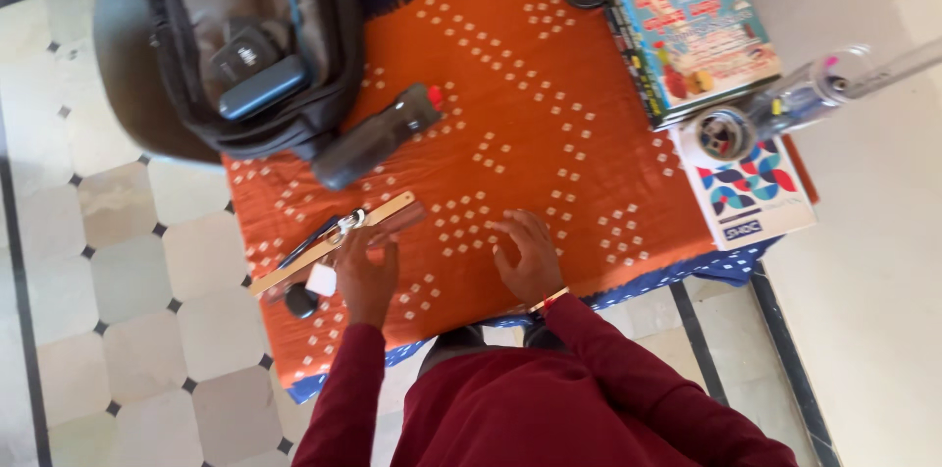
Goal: The person organizes several items on a table, including a book, a glass, a tape dispenser, a ruler, keys, a water bottle, and a glasses case. They then take out a pair of glasses and a cloth from the case and wipe the glasses with the cloth.
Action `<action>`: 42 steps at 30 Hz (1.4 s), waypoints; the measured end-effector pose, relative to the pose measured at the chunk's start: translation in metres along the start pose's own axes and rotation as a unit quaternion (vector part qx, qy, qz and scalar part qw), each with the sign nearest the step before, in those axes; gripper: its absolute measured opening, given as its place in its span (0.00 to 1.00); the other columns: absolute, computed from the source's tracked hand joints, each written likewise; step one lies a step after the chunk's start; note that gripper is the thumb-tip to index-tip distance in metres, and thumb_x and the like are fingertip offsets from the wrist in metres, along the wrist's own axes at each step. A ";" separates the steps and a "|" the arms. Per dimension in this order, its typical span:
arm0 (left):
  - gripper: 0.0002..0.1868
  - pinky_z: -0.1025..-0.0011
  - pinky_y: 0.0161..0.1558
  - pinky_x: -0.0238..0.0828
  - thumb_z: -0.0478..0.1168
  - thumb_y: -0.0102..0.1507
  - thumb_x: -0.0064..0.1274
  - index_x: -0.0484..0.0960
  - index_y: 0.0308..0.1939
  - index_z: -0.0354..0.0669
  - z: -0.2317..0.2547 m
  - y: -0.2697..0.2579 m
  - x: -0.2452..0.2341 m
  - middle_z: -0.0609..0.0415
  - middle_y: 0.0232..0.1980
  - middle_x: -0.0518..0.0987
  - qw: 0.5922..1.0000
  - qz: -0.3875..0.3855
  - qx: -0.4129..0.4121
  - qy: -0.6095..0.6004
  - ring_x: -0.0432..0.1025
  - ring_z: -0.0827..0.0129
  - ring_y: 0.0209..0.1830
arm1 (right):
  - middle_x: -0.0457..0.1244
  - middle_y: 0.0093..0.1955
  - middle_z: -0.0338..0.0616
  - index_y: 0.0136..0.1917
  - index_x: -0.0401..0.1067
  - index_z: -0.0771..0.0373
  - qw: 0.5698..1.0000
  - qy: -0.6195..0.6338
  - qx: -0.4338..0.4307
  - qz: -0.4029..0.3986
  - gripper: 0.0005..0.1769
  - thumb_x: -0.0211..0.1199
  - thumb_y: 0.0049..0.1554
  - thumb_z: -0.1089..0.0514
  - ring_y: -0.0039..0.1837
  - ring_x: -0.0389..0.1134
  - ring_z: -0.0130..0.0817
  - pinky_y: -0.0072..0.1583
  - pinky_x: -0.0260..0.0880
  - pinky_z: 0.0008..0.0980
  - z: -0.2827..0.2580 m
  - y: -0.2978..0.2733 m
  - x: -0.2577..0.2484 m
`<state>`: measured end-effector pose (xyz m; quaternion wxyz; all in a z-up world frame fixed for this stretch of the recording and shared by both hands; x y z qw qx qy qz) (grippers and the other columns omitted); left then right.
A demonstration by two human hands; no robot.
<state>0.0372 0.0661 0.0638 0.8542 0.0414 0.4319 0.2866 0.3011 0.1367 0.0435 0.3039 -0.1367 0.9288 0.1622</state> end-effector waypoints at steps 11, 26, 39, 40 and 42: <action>0.22 0.54 0.56 0.69 0.37 0.54 0.63 0.81 0.53 0.43 -0.092 -0.018 -0.068 0.49 0.53 0.78 0.994 -0.034 -0.062 0.081 0.71 0.51 0.56 | 0.64 0.65 0.48 0.58 0.74 0.60 0.997 0.045 0.057 -0.031 0.18 0.67 0.53 0.62 0.69 0.64 0.48 0.68 0.65 0.42 -0.043 -0.029 0.082; 0.30 0.53 0.67 0.58 0.42 0.56 0.64 0.78 0.62 0.41 -0.121 -0.048 -0.069 0.49 0.54 0.79 0.995 -0.065 -0.043 0.058 0.68 0.54 0.63 | 0.66 0.63 0.48 0.57 0.74 0.62 0.998 0.057 0.030 -0.014 0.17 0.66 0.54 0.63 0.66 0.66 0.48 0.66 0.67 0.40 -0.077 -0.036 0.117; 0.20 0.75 0.40 0.71 0.49 0.73 0.43 0.81 0.46 0.35 -0.070 -0.049 0.023 0.59 0.38 0.80 0.794 -0.258 -0.305 -0.459 0.72 0.79 0.37 | 0.67 0.60 0.46 0.73 0.64 0.62 0.914 0.351 0.185 -0.088 0.31 0.66 0.59 0.60 0.54 0.70 0.27 0.55 0.74 0.30 -0.070 -0.024 0.130; 0.21 0.75 0.40 0.72 0.50 0.72 0.41 0.81 0.47 0.37 -0.061 -0.047 0.025 0.60 0.37 0.80 0.785 -0.286 -0.321 -0.446 0.74 0.79 0.36 | 0.68 0.59 0.48 0.72 0.65 0.64 0.911 0.353 0.194 -0.085 0.29 0.66 0.59 0.60 0.53 0.70 0.28 0.55 0.74 0.30 -0.061 -0.024 0.128; 0.22 0.74 0.38 0.68 0.51 0.74 0.40 0.82 0.49 0.36 -0.044 -0.042 0.026 0.59 0.37 0.79 0.804 -0.307 -0.279 -0.426 0.70 0.79 0.35 | 0.69 0.57 0.49 0.71 0.67 0.67 0.909 0.356 0.205 -0.069 0.27 0.66 0.60 0.60 0.54 0.71 0.28 0.55 0.74 0.30 -0.048 -0.026 0.122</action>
Point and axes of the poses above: each hand's wrist, its own y-axis towards the middle knuckle, its own x-axis out of the palm, z = x × y, the point moved 4 cm from there along y, towards the middle knuckle
